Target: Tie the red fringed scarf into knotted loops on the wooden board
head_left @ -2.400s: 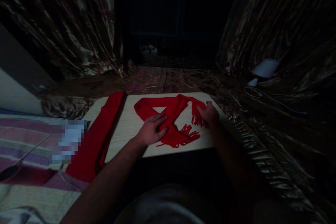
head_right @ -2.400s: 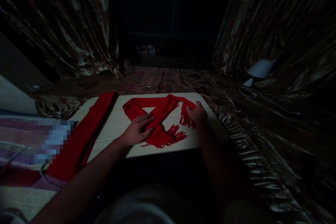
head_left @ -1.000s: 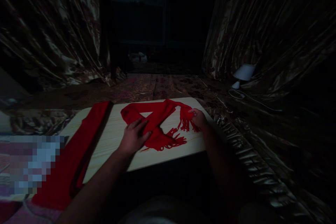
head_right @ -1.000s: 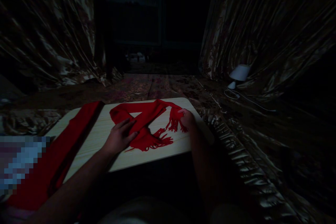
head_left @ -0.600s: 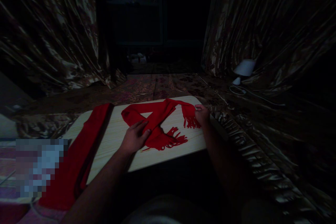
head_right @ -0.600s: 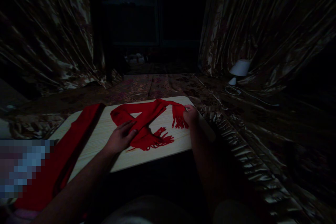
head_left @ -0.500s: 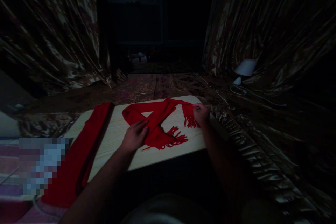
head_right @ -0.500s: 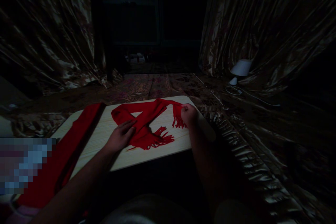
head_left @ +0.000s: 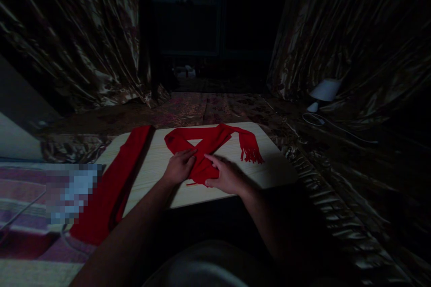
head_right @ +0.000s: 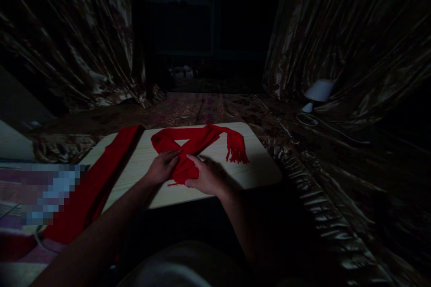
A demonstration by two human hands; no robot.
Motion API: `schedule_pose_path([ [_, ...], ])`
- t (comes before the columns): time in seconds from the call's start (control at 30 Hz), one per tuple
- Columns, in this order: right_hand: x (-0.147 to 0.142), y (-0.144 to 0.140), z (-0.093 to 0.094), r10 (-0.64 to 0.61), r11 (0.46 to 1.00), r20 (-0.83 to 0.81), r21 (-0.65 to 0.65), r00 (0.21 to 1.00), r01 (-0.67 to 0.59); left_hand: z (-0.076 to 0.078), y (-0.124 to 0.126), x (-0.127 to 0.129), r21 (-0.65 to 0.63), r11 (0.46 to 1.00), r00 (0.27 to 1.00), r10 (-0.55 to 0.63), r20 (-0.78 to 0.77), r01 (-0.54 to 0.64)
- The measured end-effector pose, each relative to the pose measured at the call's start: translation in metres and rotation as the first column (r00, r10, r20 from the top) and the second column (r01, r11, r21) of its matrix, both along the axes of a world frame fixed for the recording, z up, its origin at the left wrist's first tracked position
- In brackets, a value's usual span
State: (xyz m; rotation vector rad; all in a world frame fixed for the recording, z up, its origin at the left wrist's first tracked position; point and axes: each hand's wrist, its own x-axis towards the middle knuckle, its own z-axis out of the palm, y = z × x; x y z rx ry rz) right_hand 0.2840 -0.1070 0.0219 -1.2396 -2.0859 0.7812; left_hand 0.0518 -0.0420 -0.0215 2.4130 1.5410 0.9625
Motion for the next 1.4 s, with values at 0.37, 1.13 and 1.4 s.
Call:
schedule_pose_path([
  [0.37,0.003,0.014,-0.025,0.057,0.994,-0.226,-0.083,0.973,-0.077,0.000,0.000,0.001,0.004,1.000,1.000,0.030,-0.004,-0.030],
  [1.13,0.013,0.023,0.000,0.433,0.871,-0.097,-0.209,0.896,-0.444,-0.001,0.000,0.005,0.041,0.996,0.994,0.082,-0.071,-0.079],
  [1.4,0.004,0.011,-0.010,0.147,0.796,-0.574,-0.415,0.805,-0.441,0.000,0.000,0.006,0.018,0.996,0.994,0.086,-0.067,-0.085],
])
